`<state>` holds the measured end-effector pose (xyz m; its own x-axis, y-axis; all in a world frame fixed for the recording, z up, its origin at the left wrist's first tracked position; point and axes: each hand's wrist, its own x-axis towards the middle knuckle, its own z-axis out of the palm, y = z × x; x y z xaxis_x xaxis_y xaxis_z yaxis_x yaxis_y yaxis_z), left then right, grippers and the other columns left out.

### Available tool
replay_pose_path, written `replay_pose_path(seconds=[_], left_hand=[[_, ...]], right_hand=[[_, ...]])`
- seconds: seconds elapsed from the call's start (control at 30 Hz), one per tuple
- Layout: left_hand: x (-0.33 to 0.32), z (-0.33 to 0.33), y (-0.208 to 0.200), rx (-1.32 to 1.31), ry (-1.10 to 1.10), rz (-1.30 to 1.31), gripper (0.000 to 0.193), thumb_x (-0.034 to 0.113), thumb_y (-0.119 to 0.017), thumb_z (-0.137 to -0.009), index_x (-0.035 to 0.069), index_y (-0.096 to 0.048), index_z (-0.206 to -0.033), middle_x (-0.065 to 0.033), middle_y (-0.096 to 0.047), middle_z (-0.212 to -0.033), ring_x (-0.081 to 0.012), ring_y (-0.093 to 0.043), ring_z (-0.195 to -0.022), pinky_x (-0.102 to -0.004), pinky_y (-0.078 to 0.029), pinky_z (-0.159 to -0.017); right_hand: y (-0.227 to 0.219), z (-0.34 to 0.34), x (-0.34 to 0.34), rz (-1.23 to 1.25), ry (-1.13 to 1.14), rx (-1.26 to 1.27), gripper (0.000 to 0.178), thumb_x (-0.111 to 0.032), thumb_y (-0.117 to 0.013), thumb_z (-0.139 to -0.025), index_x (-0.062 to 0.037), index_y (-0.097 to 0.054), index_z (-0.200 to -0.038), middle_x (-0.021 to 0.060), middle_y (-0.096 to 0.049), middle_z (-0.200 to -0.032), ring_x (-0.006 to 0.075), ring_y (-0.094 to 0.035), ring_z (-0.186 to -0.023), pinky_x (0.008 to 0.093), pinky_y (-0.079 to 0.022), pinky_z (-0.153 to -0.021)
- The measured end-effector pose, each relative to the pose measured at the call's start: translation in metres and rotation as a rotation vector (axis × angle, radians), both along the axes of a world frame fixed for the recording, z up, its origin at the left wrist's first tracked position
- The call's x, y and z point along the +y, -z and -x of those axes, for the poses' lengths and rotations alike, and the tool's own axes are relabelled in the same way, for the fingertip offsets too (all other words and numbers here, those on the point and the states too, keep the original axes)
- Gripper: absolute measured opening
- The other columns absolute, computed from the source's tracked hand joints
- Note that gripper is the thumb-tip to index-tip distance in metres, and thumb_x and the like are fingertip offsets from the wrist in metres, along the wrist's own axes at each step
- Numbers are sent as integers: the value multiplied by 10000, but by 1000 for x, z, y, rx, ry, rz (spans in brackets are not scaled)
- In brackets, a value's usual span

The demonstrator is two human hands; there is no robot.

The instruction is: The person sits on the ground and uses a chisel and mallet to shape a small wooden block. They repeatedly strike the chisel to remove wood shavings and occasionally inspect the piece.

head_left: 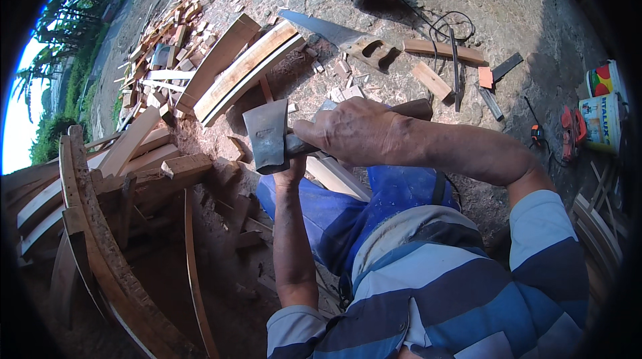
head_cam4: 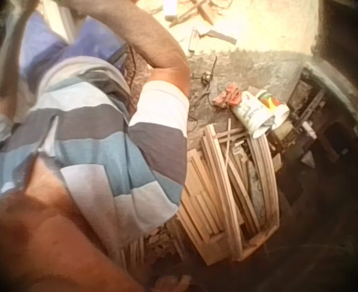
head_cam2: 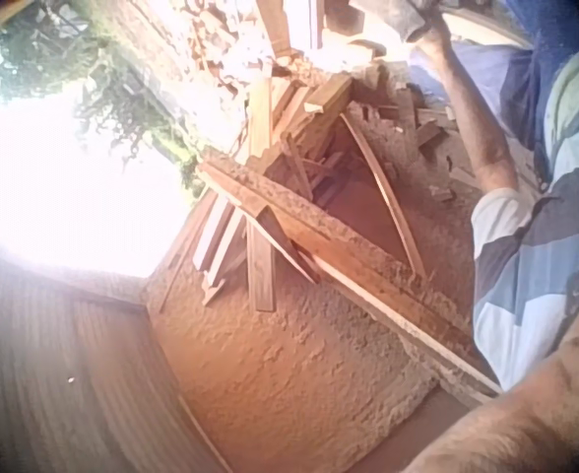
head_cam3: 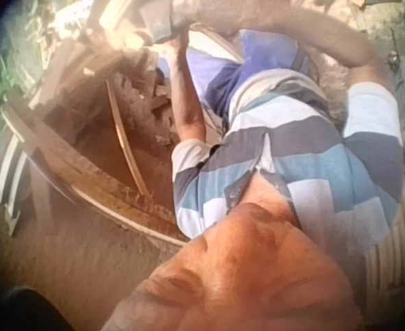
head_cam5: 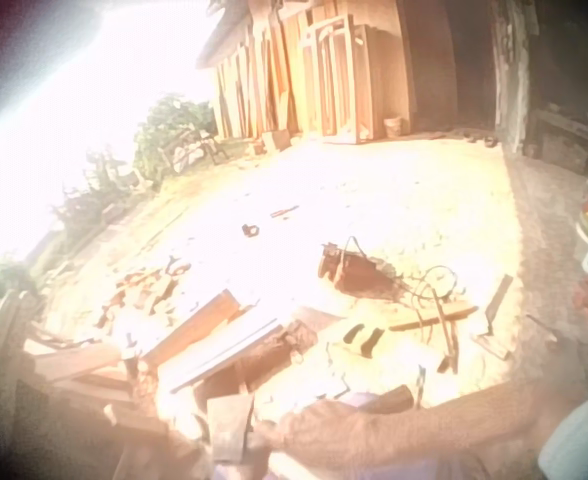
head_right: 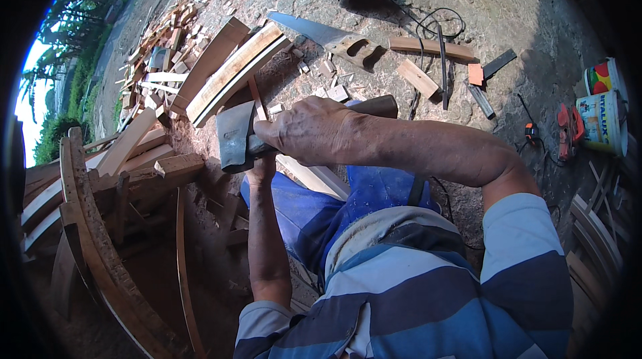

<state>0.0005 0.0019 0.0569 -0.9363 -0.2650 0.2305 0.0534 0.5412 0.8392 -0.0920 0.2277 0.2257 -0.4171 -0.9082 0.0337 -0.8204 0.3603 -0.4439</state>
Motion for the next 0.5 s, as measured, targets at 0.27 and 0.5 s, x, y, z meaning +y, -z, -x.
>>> replay_pose_path(seconds=[0.27,0.5], left_hand=[[-4,-13,12,-32,42,-207,282,199,-794,-904,69,-630,-1094,-44,-645,-1025,-169,-628,-980,-327,-514,-869],[-11,-25,42,34,36,-404,413,287,-781,-937,53,-626,-1240,-50,-648,-1170,-173,-624,-1076,-351,-520,-937]], right_hand=[[-10,-7,-7,-87,-60,20,217,-130,-592,-980,-26,-533,-1161,193,-715,-892,351,-770,-866,474,-622,-678],[-13,-10,-8,-15,-112,112,220,-108,-565,-991,-20,-545,-1192,209,-712,-873,346,-766,-761,448,-630,-618]])
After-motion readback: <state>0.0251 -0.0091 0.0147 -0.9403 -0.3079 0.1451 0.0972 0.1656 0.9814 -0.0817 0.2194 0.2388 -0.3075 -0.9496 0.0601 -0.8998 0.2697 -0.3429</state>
